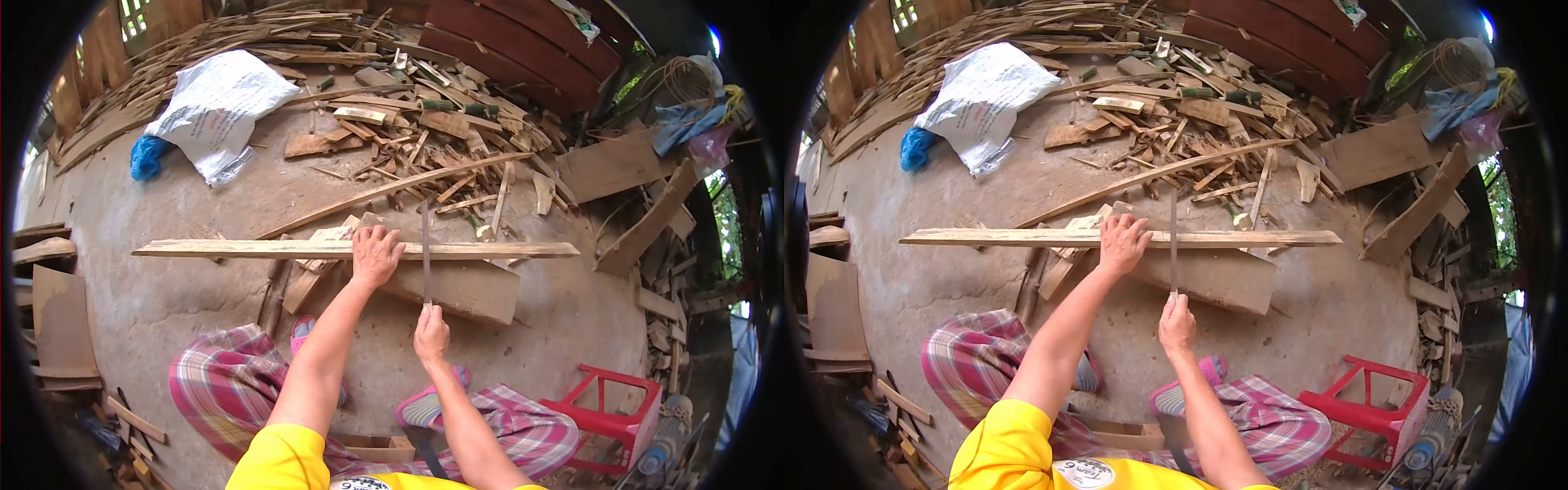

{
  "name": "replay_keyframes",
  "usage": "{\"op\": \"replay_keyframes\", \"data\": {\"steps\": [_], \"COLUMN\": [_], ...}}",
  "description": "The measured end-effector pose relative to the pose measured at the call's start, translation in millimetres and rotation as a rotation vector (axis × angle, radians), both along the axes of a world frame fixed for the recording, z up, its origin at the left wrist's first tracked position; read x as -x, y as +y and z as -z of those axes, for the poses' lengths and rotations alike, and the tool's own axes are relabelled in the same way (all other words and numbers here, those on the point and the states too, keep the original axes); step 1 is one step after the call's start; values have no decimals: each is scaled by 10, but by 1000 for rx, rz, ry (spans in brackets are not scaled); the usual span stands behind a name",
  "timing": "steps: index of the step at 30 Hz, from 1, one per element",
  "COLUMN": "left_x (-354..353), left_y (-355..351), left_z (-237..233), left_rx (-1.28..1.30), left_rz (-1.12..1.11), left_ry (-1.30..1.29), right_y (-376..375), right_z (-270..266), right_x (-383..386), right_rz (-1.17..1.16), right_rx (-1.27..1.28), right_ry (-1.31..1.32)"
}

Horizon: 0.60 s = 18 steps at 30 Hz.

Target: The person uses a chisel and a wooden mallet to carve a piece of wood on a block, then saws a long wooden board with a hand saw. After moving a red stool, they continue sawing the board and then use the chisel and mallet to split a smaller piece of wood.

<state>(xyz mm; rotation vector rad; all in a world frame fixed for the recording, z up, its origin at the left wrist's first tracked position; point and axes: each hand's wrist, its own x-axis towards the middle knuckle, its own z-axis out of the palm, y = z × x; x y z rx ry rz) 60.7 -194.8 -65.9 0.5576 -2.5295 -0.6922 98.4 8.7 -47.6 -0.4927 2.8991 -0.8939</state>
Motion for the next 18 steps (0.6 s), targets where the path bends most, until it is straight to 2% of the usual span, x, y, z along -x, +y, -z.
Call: {"op": "replay_keyframes", "data": {"steps": [5,7,10,18], "left_x": [-17,7,136,173], "left_y": [124,111,124,222], "left_z": [-1,2,60,47], "left_rx": [-5,51,-4,89], "left_rz": [-4,26,7,-84], "left_ry": [-27,46,-75,-69], "right_y": [-81,-122,-140,-99], "right_z": [-68,-63,10,10], "right_x": [-11,-35,-16,-206], "right_rz": [-2,-4,-1,23], "right_rx": [-7,4,-65,-220], "right_ry": [-35,-48,-57,-108]}}
